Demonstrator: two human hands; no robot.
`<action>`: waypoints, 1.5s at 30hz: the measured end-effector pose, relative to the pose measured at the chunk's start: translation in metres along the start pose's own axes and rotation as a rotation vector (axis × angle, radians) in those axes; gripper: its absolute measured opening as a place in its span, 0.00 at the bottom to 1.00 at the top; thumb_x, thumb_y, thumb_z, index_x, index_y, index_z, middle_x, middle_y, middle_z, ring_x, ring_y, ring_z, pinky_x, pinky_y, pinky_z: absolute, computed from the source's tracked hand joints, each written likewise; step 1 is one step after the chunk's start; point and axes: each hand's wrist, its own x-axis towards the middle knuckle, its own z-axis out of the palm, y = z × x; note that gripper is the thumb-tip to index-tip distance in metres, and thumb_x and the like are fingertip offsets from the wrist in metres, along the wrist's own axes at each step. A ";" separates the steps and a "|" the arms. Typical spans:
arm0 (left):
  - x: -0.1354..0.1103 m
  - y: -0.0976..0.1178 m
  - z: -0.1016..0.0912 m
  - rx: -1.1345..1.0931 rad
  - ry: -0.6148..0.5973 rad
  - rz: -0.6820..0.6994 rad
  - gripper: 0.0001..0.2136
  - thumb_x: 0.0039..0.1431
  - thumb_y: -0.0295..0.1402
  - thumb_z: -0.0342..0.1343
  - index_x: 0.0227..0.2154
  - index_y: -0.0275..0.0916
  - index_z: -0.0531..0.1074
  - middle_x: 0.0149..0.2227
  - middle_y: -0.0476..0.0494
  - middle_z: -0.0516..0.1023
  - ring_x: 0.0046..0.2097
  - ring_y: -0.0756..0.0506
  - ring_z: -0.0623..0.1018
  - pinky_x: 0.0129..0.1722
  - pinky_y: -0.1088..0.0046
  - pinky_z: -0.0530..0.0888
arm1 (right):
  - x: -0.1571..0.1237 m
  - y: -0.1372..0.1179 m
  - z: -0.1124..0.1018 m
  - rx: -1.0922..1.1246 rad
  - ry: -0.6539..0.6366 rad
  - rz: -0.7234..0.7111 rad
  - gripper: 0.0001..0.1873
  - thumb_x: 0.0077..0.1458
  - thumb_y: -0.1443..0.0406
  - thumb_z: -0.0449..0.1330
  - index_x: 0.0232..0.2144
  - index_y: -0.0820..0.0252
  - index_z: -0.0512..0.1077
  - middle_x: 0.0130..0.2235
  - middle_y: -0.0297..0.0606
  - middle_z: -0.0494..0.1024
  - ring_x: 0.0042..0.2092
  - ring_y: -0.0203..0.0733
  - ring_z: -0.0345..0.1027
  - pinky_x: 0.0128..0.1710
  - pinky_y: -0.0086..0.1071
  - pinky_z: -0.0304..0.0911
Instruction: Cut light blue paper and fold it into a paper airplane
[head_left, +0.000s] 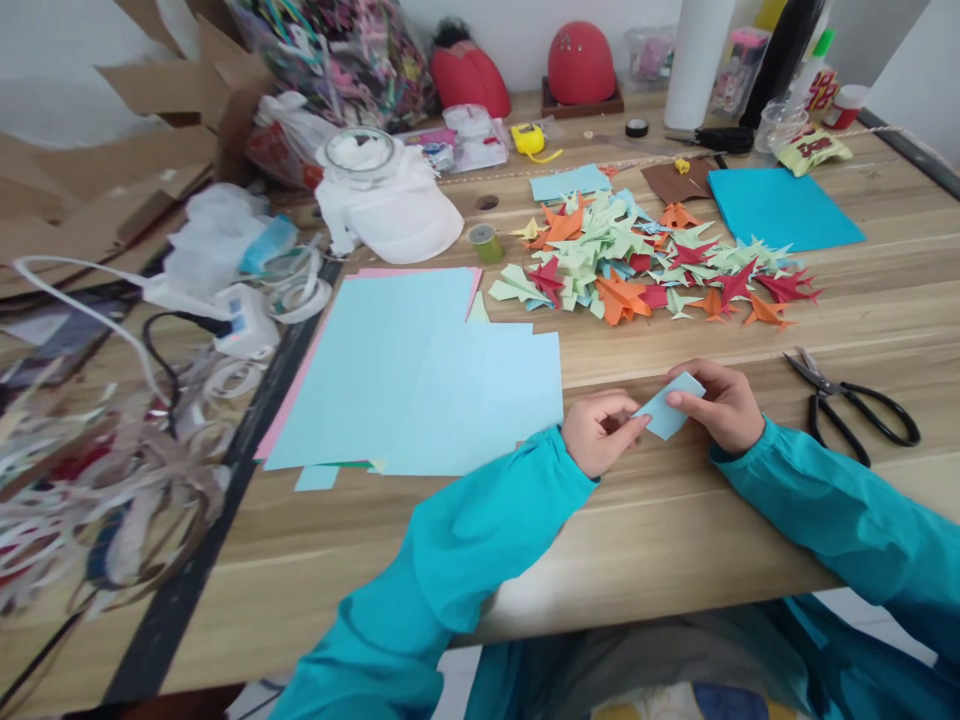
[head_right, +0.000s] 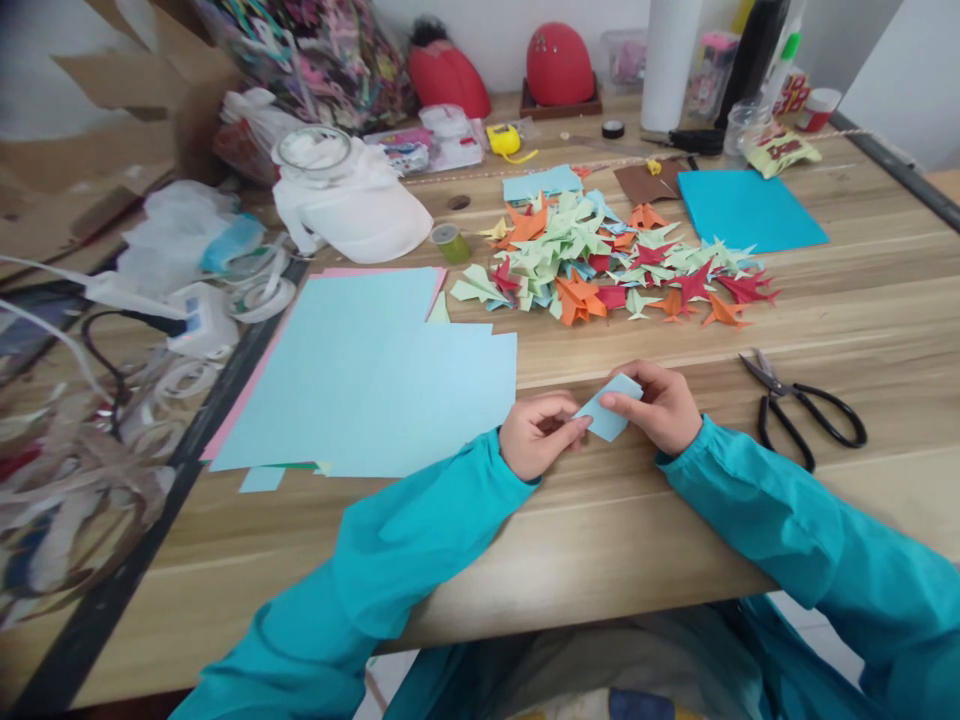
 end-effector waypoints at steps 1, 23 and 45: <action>0.000 0.000 0.000 0.007 0.008 0.011 0.14 0.51 0.41 0.57 0.21 0.34 0.69 0.22 0.50 0.68 0.19 0.54 0.71 0.18 0.80 0.66 | 0.000 0.000 0.000 -0.010 -0.021 0.003 0.19 0.35 0.52 0.68 0.21 0.60 0.72 0.21 0.32 0.72 0.22 0.33 0.62 0.21 0.28 0.61; 0.002 -0.003 -0.005 -0.089 0.139 0.087 0.10 0.56 0.37 0.54 0.26 0.35 0.71 0.25 0.51 0.66 0.19 0.56 0.69 0.21 0.79 0.67 | 0.000 0.004 0.000 -0.054 0.043 -0.021 0.12 0.37 0.57 0.69 0.23 0.58 0.77 0.17 0.32 0.73 0.19 0.34 0.61 0.19 0.29 0.60; 0.006 -0.011 -0.004 0.105 0.231 0.299 0.06 0.53 0.32 0.58 0.26 0.35 0.72 0.23 0.49 0.69 0.19 0.55 0.67 0.19 0.78 0.65 | 0.002 0.011 -0.002 -0.044 0.008 -0.057 0.10 0.39 0.58 0.68 0.24 0.57 0.78 0.20 0.32 0.76 0.21 0.33 0.64 0.20 0.27 0.62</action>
